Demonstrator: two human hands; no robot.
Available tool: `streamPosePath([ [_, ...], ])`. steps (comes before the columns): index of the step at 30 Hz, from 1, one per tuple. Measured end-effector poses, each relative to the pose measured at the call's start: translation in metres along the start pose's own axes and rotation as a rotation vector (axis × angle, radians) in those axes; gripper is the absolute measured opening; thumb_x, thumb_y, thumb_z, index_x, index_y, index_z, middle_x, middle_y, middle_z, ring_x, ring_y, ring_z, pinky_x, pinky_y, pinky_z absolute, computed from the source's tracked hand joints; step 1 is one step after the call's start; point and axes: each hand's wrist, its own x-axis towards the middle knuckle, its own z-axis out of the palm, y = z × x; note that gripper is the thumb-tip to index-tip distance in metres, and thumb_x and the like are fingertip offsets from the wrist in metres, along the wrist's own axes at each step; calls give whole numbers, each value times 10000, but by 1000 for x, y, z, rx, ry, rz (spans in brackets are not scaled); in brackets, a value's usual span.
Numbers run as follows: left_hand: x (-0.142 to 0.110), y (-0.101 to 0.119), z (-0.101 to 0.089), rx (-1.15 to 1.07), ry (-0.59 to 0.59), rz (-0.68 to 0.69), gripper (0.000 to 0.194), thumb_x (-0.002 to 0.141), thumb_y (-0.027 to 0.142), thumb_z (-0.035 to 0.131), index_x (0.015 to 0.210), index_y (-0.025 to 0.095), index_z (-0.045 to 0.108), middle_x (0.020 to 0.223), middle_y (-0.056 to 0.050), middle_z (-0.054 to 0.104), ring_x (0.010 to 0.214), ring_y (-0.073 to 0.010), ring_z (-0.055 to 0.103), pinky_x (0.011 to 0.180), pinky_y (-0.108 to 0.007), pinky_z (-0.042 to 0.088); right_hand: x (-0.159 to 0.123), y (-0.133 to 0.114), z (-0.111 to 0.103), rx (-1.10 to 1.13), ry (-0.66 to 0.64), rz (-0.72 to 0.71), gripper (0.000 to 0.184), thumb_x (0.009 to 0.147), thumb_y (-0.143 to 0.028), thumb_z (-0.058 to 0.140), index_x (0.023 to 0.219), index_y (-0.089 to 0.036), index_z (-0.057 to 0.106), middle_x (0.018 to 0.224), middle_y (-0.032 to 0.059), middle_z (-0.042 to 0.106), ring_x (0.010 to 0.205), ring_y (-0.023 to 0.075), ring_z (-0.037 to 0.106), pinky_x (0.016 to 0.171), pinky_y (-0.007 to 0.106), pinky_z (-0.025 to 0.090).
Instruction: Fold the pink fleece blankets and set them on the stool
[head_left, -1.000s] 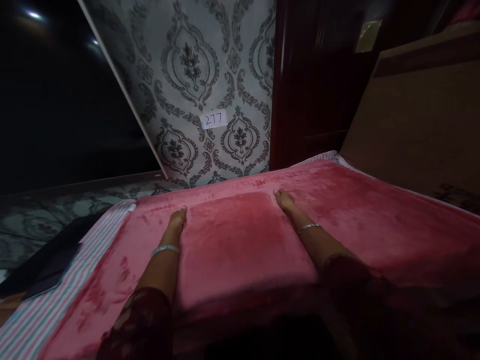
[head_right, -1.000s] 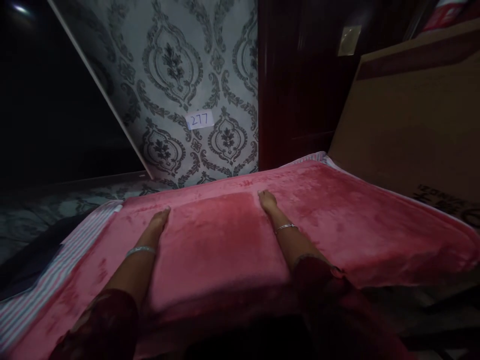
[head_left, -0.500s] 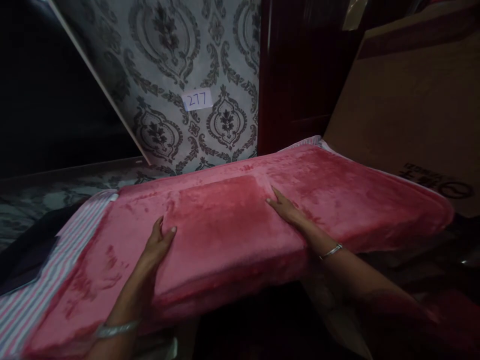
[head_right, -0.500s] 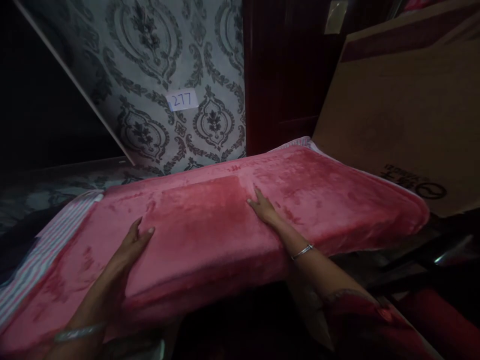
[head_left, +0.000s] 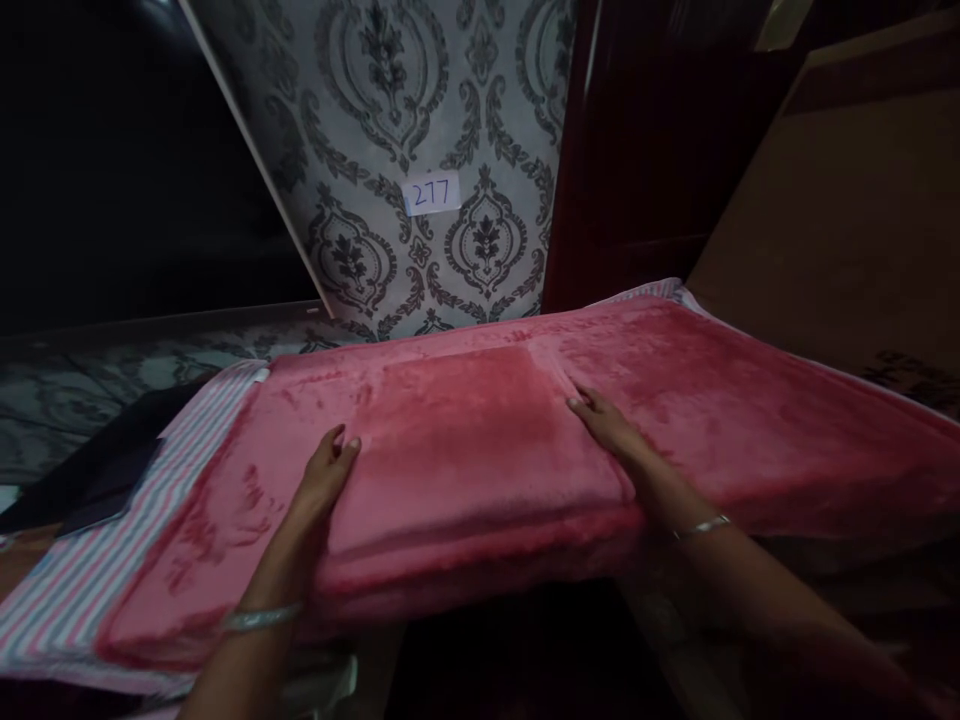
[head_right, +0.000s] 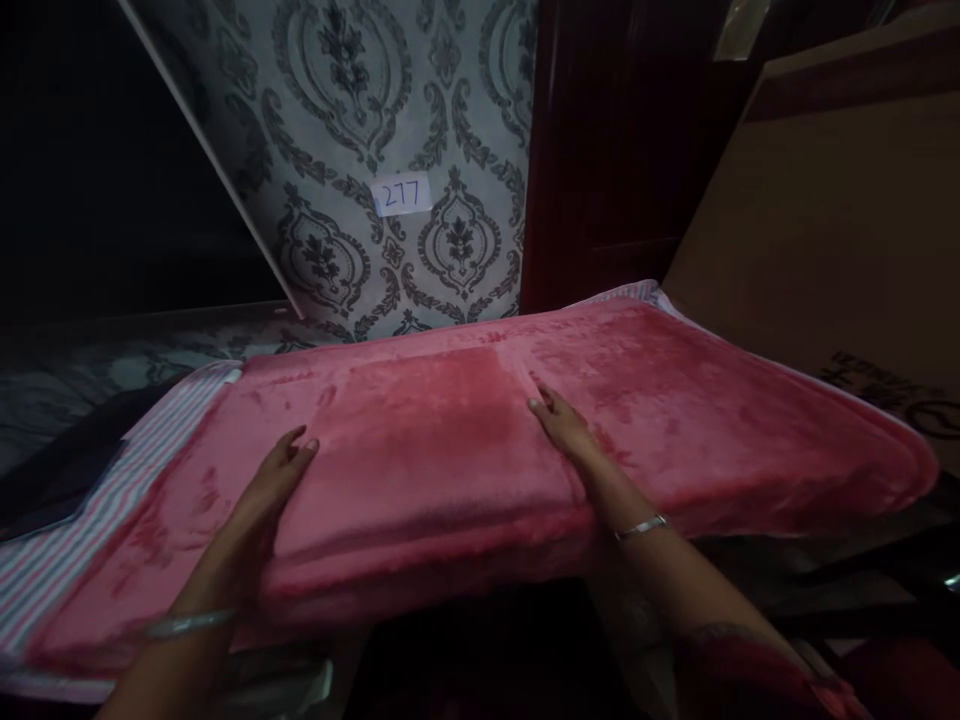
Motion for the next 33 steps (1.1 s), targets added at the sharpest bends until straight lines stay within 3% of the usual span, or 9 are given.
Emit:
streamPosePath([
  [3,-15,-6,-7,55,-85,-71,812,827,609,538,1502,192,370,1166,-159,676,1041,-301,678,910,-454,529,-18,4,-5,-65,-15,7,750,828,-616,583,1466,-241,465,1340,110,619,1186,317,601,1044,496,436],
  [5,-23,-7,-3,163,-45,-26,804,818,625,546,1480,190,408,1181,-168,676,1082,-318,664,910,-441,522,-27,3,-2,-114,-11,-62,743,827,-604,586,1467,-248,462,1367,96,601,1224,314,578,1055,465,433],
  [10,-26,-17,17,388,86,111,549,884,430,444,1326,119,537,1065,-183,717,974,-313,693,788,-363,519,-33,4,14,-286,56,-100,675,868,-482,509,1451,-144,460,1202,146,688,1104,335,644,927,449,505],
  [14,-17,-31,10,429,75,212,445,893,378,394,1233,171,594,861,-105,731,825,-275,706,678,-297,482,-31,11,10,-362,101,-196,546,893,-432,476,1346,-140,561,1078,156,724,1021,338,665,839,426,521],
  [20,-16,-37,6,530,50,143,428,933,387,369,1260,189,562,806,-91,712,734,-262,689,610,-277,428,-38,13,10,-424,161,-145,525,917,-466,449,1325,-160,575,991,138,739,900,330,687,727,394,515],
  [26,-22,-28,12,432,72,18,517,910,449,345,1280,156,554,944,-143,725,920,-307,692,751,-353,493,-36,14,13,-460,153,-57,568,892,-535,453,1311,-178,594,940,133,741,896,339,686,708,387,508],
  [30,-34,-20,-2,211,79,-4,562,861,541,387,1204,141,581,1119,-158,702,1089,-301,645,924,-396,488,-37,10,5,-384,135,-16,626,847,-591,455,1284,-176,623,1045,140,730,990,350,670,780,425,529],
  [33,-57,-20,-15,50,40,62,561,850,624,400,1127,174,588,1087,-106,708,1049,-265,649,934,-387,498,-50,13,-7,-260,104,-79,582,800,-622,500,1198,-233,673,1096,105,725,1060,348,650,860,450,537],
])
